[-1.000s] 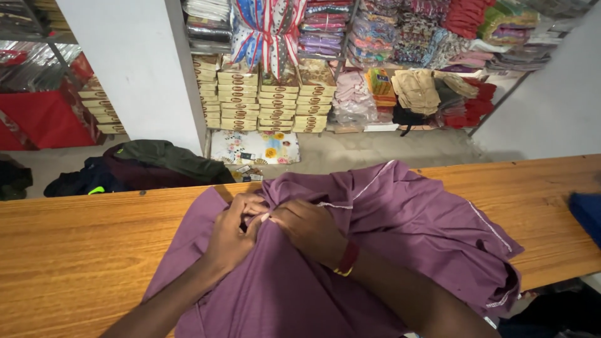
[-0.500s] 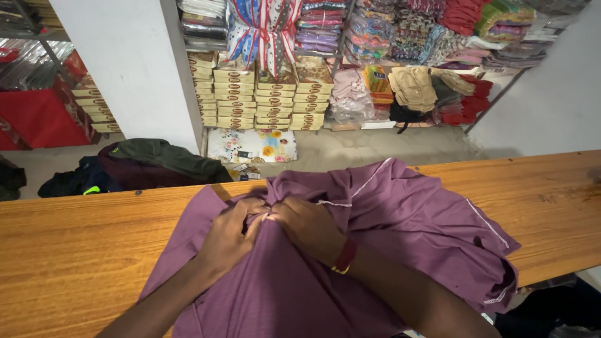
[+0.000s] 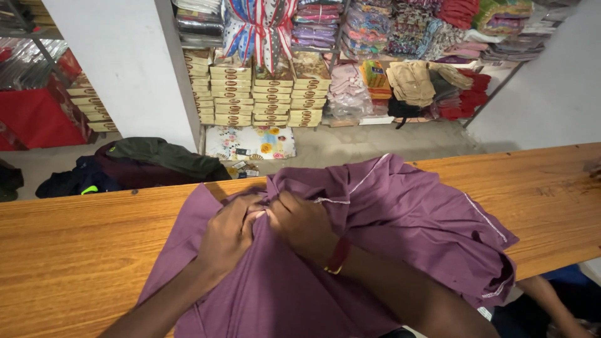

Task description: The recorder folds a purple shirt and smooths it on a wooden table in a garment warehouse or shop.

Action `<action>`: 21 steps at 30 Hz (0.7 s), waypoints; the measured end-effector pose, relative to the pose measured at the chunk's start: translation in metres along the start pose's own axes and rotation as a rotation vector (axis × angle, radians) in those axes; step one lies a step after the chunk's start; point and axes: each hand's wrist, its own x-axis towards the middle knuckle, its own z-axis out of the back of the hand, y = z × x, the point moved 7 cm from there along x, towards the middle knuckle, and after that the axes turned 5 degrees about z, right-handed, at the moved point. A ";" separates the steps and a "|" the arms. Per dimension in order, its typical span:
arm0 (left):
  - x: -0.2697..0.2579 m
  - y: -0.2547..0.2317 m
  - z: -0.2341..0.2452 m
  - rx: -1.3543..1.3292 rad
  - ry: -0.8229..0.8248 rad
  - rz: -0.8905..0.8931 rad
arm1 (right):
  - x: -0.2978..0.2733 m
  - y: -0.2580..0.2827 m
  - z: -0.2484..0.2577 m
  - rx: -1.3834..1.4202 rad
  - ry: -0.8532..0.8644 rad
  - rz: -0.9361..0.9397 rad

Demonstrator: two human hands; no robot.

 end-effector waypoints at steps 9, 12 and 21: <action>0.003 0.009 -0.011 -0.055 0.206 0.134 | 0.000 0.001 0.011 -0.012 -0.143 0.034; 0.007 0.008 -0.009 -0.115 0.234 0.125 | -0.003 0.004 0.012 -0.077 -0.170 0.103; 0.007 0.009 -0.011 -0.131 0.275 -0.015 | 0.001 0.001 0.020 0.021 -0.193 0.034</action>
